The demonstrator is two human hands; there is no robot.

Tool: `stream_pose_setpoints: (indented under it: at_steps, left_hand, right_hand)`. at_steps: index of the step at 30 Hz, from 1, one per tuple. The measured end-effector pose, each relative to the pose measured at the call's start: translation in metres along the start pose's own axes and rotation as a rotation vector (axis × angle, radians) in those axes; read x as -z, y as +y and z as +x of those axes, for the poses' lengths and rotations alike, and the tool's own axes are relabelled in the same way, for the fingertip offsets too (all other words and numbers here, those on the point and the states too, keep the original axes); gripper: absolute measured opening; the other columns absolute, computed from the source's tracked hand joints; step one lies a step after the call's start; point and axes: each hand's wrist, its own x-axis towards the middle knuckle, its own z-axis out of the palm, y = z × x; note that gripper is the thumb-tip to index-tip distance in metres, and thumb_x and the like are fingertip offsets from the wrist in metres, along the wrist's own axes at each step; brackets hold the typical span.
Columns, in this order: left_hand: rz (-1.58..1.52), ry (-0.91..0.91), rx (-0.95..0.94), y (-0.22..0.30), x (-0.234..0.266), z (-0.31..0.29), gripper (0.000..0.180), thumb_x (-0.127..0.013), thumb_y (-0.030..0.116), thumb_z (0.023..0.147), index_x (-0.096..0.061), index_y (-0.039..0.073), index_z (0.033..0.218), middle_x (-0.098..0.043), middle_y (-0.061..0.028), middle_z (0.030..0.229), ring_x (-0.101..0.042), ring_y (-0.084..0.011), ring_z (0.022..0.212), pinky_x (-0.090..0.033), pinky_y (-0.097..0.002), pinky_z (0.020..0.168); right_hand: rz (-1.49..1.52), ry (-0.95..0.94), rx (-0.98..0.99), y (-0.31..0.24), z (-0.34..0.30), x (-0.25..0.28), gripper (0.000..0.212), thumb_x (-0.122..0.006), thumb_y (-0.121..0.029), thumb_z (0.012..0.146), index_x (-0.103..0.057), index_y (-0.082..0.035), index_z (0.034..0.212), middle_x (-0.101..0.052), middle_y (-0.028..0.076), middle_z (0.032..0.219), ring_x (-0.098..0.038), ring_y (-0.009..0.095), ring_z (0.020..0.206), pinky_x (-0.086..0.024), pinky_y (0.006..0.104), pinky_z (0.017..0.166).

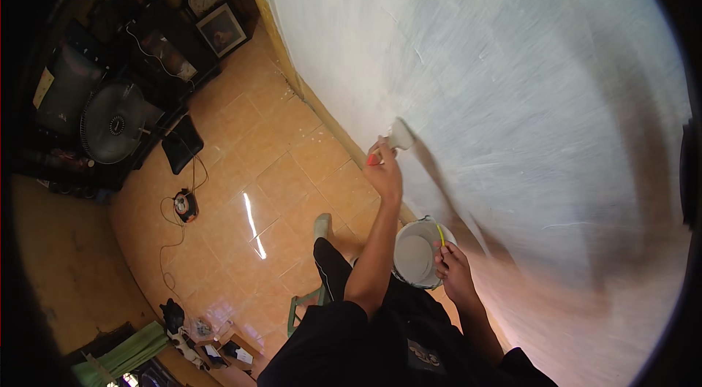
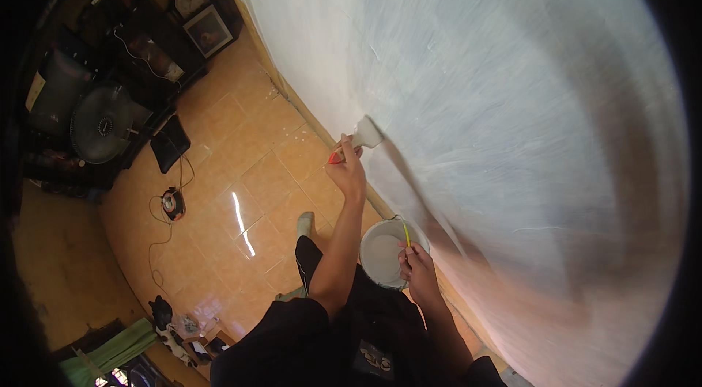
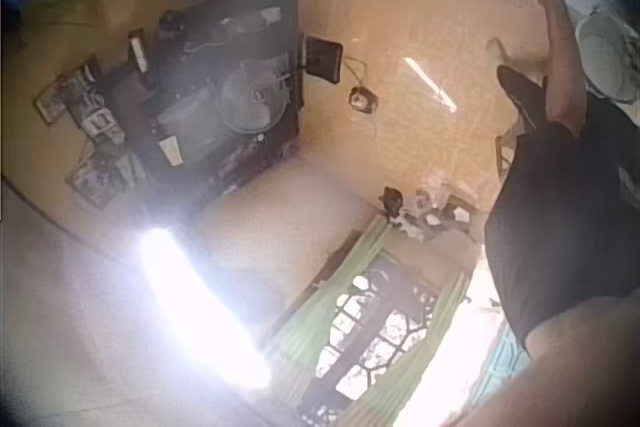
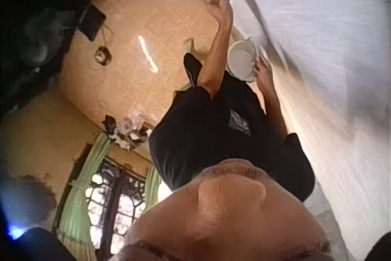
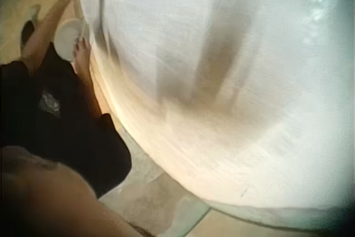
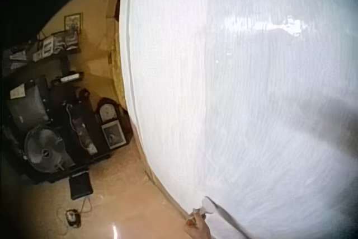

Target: The person paints an interior wall with white paint using a paint brush.

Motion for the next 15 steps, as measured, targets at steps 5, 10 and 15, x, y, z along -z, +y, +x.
stream_pose_setpoints:
  at_steps: [5,10,15]
  left_hand:
    - [-0.243,-0.108,-0.021,0.098,-0.005,-0.019,0.031,-0.056,0.023,0.097,-0.061,-0.007,0.103,-0.063,-0.0157,0.103,-0.065,-0.0203,0.088,-0.058,-0.0349,0.076]
    - [-0.548,-0.251,0.219,0.037,0.028,0.033,0.031,-0.056,0.031,0.097,-0.057,0.003,0.110,-0.063,-0.0029,0.104,-0.063,-0.0190,0.093,-0.053,-0.0292,0.079]
    - [-0.368,-0.183,0.392,-0.101,0.089,0.061,0.033,-0.059,0.027,0.095,-0.055,0.002,0.116,-0.061,-0.0087,0.109,-0.063,-0.0221,0.095,-0.054,-0.0330,0.079]
  right_hand:
    - [0.004,-0.064,-0.029,0.001,0.008,-0.004,0.022,-0.041,-0.013,0.100,-0.052,-0.002,0.115,-0.049,-0.001,0.081,-0.030,0.003,0.053,-0.026,0.0184,0.048]
    - [-0.002,-0.067,-0.034,0.002,0.012,-0.007,0.021,-0.041,-0.012,0.099,-0.051,-0.002,0.115,-0.049,-0.001,0.081,-0.030,0.003,0.052,-0.026,0.0183,0.048]
    - [-0.034,-0.049,-0.050,0.006,0.016,-0.010,0.021,-0.041,-0.014,0.100,-0.051,-0.002,0.115,-0.049,0.000,0.079,-0.030,0.003,0.052,-0.025,0.0188,0.047]
